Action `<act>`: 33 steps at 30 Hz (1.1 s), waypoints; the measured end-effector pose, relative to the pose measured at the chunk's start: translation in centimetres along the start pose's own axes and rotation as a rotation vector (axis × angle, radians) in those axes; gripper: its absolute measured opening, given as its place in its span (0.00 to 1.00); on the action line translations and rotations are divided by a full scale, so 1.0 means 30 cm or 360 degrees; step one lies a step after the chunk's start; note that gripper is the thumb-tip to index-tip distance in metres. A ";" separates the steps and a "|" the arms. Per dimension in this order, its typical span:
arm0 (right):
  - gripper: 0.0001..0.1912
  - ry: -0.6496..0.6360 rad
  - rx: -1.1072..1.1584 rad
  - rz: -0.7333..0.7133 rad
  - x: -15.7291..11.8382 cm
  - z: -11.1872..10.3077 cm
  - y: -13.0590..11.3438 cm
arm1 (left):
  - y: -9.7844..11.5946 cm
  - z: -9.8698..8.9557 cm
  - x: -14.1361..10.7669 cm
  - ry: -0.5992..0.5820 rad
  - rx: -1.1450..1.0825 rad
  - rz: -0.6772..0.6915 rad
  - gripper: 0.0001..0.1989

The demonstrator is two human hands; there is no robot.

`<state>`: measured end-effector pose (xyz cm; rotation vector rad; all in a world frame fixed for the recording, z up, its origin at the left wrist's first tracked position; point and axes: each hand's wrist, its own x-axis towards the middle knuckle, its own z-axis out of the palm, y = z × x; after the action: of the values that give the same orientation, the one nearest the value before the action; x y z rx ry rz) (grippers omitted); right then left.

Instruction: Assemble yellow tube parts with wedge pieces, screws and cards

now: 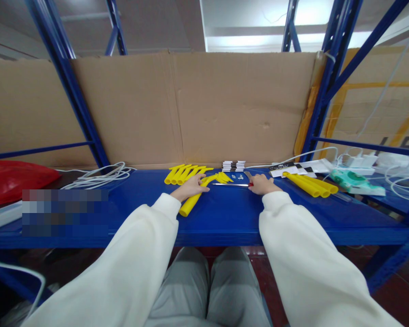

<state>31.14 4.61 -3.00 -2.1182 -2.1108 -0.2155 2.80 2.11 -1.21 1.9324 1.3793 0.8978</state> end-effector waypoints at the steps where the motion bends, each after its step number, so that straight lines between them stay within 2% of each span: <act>1: 0.12 -0.0037 0.0009 0.0016 -0.002 -0.004 -0.003 | 0.003 0.000 -0.003 -0.0015 0.0026 -0.0025 0.39; 9: 0.12 -0.0046 0.0063 0.0137 -0.047 -0.054 -0.050 | 0.008 0.011 -0.004 0.0034 0.0185 -0.0036 0.36; 17: 0.14 -0.0069 0.0047 0.0143 -0.061 -0.070 -0.064 | -0.008 0.017 0.006 -0.0029 0.0195 -0.0028 0.37; 21: 0.17 -0.0020 0.0044 0.0102 -0.060 -0.073 -0.076 | -0.022 0.015 0.015 -0.0051 0.0188 0.0059 0.35; 25: 0.19 0.0117 0.0048 -0.0045 -0.047 -0.073 -0.101 | -0.030 0.016 0.023 -0.0067 0.0249 0.0178 0.27; 28: 0.19 0.0138 0.0067 -0.0160 -0.021 -0.074 -0.127 | -0.032 0.020 0.027 -0.0056 0.0274 0.0212 0.25; 33: 0.19 0.0041 0.0069 -0.0081 0.043 -0.077 -0.177 | -0.033 0.025 0.028 -0.0039 0.0269 0.0233 0.24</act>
<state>25.83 5.42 -0.49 -2.0285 -2.1367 -0.1992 3.04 3.15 -2.27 2.1884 1.3513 0.8448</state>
